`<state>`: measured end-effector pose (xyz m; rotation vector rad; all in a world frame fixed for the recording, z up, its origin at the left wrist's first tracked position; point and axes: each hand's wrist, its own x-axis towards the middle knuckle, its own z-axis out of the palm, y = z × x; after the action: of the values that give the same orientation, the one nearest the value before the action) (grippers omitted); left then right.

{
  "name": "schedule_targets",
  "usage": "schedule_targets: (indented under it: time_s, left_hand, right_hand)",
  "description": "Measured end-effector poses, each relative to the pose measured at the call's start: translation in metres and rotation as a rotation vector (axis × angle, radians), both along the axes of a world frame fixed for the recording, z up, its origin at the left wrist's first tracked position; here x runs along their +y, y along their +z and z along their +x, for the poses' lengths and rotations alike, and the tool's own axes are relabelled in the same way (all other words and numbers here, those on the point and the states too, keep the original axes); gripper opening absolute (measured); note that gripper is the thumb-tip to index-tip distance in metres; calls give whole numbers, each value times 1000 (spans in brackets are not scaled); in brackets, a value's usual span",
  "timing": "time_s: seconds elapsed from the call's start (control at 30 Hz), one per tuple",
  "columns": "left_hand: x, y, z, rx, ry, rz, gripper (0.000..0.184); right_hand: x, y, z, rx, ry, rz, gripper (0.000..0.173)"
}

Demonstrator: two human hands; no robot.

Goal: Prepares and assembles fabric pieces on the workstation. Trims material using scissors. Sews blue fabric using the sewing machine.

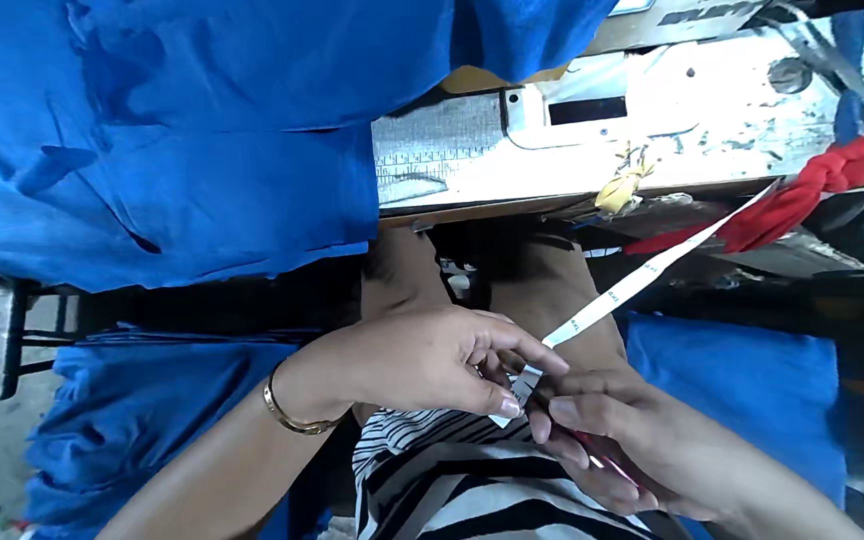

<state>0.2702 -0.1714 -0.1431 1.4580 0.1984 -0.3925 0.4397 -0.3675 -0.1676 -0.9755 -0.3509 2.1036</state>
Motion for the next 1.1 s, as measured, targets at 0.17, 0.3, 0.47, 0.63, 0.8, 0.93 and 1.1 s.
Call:
schedule_targets:
  time_s: [0.17, 0.3, 0.47, 0.63, 0.8, 0.93, 1.1]
  left_hand:
    - [0, 0, 2, -11, -27, -31, 39]
    - [2, -3, 4, -10, -55, -41, 39]
    - [4, -1, 6, -23, -97, 11, 38]
    - [6, 0, 7, -33, -114, 53, 37]
    - [5, -1, 7, -33, -108, 29, 38]
    - [5, 0, 7, -24, -108, 49, 38]
    - [5, 1, 8, -30, -100, 56, 38]
  right_hand:
    - [1, -1, 1, 35, 6, -6, 26]
    - [1, -2, 0, 46, 4, -21, 26]
    - [1, -3, 1, 63, 9, -20, 27]
    - [2, -5, 1, 84, -7, -18, 28]
    - [0, -6, -1, 83, -24, -7, 27]
    - [0, -6, -2, 89, -43, -3, 27]
    - [0, -6, -2, 97, -49, 6, 25]
